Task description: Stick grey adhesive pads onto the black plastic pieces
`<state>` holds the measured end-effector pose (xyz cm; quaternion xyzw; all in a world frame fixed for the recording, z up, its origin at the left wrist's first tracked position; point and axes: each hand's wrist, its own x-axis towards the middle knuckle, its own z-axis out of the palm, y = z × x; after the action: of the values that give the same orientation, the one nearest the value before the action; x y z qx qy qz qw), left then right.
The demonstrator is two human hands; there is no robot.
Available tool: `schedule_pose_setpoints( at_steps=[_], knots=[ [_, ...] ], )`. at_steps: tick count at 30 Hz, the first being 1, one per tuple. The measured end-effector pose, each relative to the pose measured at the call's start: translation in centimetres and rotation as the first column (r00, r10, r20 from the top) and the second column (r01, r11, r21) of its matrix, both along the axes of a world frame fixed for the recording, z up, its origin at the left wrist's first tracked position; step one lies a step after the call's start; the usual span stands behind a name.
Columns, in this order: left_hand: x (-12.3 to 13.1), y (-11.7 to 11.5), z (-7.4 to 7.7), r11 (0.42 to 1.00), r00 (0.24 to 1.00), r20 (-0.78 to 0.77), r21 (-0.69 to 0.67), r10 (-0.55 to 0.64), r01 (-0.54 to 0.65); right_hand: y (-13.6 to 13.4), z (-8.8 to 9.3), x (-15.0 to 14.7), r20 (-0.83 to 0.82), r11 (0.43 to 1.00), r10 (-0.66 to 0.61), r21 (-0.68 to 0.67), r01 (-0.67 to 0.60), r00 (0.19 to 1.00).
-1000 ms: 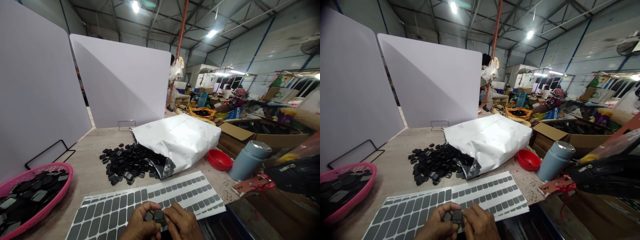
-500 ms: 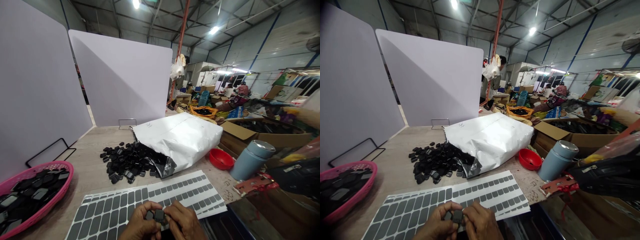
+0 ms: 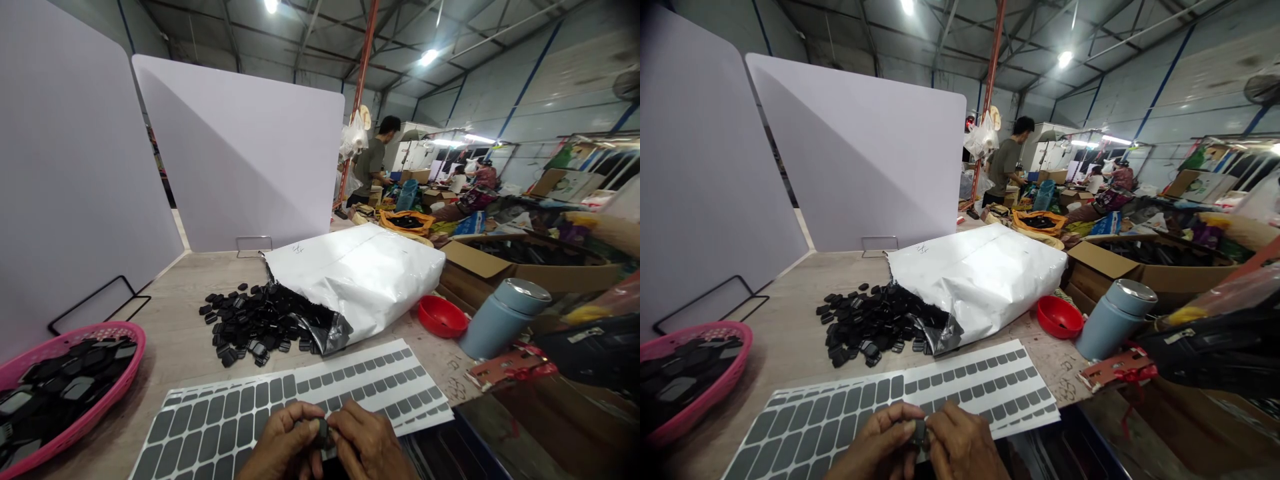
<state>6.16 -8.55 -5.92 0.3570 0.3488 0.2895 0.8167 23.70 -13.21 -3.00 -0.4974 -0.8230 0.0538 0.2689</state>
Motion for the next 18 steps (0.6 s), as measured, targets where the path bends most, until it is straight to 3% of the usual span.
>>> schedule_pose_setpoints(
  at_steps=[11,18],
  knots=[
    [0.4,-0.1,0.8,0.999,0.990,-0.143,0.040,0.016,-0.010,-0.2,0.3,-0.2,0.064,0.999,-0.033,-0.006,0.034,0.997],
    [0.4,0.3,1.8,0.986,0.958,-0.253,0.132,0.135,-0.104,-0.2,-0.2,-0.3,0.094,0.994,-0.097,-0.039,0.101,0.991]
  ],
)
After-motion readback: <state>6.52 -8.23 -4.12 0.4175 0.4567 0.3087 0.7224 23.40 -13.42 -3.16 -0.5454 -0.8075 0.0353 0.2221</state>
